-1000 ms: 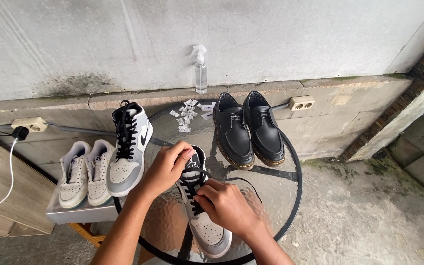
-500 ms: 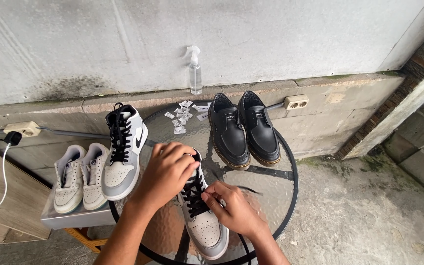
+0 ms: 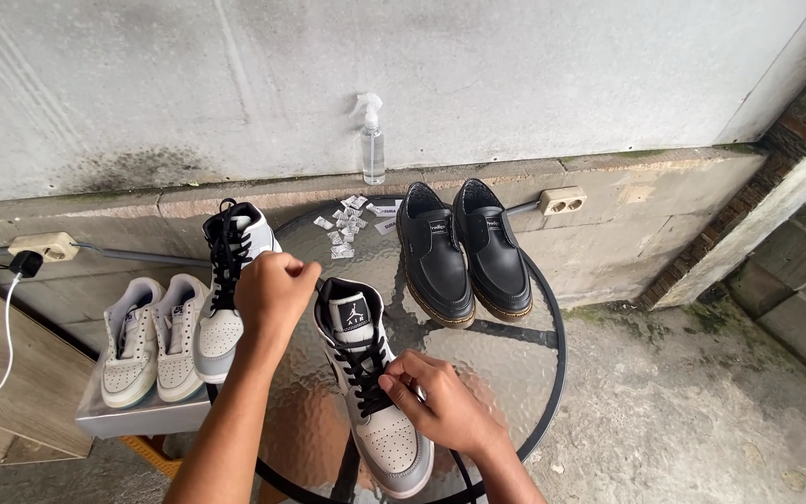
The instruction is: Threading laces through the eyelets of a high-top sneaker on a glass table.
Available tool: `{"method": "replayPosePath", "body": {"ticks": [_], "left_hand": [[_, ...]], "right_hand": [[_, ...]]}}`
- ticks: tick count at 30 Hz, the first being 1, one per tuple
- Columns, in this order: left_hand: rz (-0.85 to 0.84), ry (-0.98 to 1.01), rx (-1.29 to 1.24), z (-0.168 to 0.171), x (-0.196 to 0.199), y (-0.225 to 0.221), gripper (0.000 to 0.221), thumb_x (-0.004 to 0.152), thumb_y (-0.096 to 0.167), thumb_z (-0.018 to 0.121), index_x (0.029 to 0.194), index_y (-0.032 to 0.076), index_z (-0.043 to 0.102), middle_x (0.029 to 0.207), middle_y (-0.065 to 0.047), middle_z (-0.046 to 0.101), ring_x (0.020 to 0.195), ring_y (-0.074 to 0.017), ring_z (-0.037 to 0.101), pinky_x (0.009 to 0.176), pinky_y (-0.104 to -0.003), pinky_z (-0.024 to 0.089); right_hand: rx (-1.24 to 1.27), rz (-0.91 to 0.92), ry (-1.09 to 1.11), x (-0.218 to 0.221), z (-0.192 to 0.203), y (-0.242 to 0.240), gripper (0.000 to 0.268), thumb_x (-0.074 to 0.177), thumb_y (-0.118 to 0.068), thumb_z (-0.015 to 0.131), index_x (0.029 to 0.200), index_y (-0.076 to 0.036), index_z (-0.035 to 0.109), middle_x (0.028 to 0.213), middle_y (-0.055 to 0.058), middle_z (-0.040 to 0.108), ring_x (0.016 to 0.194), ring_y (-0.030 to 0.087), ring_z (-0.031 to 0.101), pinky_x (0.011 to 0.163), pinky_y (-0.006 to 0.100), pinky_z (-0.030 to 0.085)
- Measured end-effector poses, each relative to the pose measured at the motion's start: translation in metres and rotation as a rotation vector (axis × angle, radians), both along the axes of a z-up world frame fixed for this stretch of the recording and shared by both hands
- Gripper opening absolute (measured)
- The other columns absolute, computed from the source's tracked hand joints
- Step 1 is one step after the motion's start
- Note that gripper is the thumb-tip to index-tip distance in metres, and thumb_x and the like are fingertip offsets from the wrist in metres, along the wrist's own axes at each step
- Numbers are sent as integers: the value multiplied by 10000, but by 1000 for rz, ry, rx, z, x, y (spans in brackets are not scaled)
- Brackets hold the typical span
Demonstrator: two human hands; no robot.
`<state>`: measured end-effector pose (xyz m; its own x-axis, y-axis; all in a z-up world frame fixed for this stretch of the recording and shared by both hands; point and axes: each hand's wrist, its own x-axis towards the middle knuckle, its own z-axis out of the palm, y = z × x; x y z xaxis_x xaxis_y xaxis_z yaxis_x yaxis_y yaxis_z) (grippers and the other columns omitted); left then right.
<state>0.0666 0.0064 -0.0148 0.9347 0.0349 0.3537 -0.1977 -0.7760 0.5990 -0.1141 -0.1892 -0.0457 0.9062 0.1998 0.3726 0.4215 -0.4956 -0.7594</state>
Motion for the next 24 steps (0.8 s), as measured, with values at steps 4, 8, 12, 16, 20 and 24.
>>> {"method": "replayPosePath", "body": {"ticks": [4, 8, 12, 16, 20, 24], "left_hand": [[15, -260, 61, -15, -19, 12, 178, 825, 231, 701, 713, 134, 602, 727, 2, 607, 690, -243, 567, 675, -461, 419], [-602, -568, -89, 14, -61, 8, 122, 953, 72, 616, 1045, 2, 653, 984, -129, 699, 951, -248, 654, 916, -360, 500], [-786, -395, -124, 39, -84, 1, 191, 911, 33, 598, 989, 144, 732, 926, -6, 741, 978, -262, 708, 908, -380, 485], [-1028, -37, -175, 64, -98, -3, 190, 969, 106, 619, 1113, 32, 718, 1030, -166, 767, 1080, -381, 681, 982, -485, 447], [-1087, 95, -168, 59, -93, -8, 152, 984, 134, 632, 888, 64, 727, 781, -107, 748, 883, -318, 704, 911, -437, 481], [-1180, 255, -320, 62, -88, 5, 272, 1014, 208, 598, 831, 57, 730, 682, -79, 653, 775, -262, 623, 856, -434, 477]], "right_hand": [[88, 32, 43, 3, 1, -9, 175, 1027, -216, 598, 928, -81, 651, 841, 38, 659, 712, 158, 619, 633, 312, 496], [240, 102, 44, 13, -1, -29, 171, 1038, -162, 564, 944, -52, 655, 868, 66, 671, 764, 160, 640, 668, 265, 540], [285, 71, -20, 18, 30, -42, 158, 982, -116, 645, 899, 0, 713, 724, 117, 682, 700, 220, 660, 675, 367, 553], [273, 149, -77, 17, 70, -54, 156, 958, -57, 653, 834, 18, 710, 729, 116, 671, 721, 213, 640, 711, 375, 543], [276, 219, -102, 19, 88, -65, 156, 940, -51, 683, 800, 5, 722, 715, 100, 685, 698, 198, 645, 711, 352, 540], [319, 254, -100, 24, 91, -70, 149, 930, -34, 690, 790, 0, 725, 704, 92, 692, 674, 187, 655, 703, 346, 547]]}}
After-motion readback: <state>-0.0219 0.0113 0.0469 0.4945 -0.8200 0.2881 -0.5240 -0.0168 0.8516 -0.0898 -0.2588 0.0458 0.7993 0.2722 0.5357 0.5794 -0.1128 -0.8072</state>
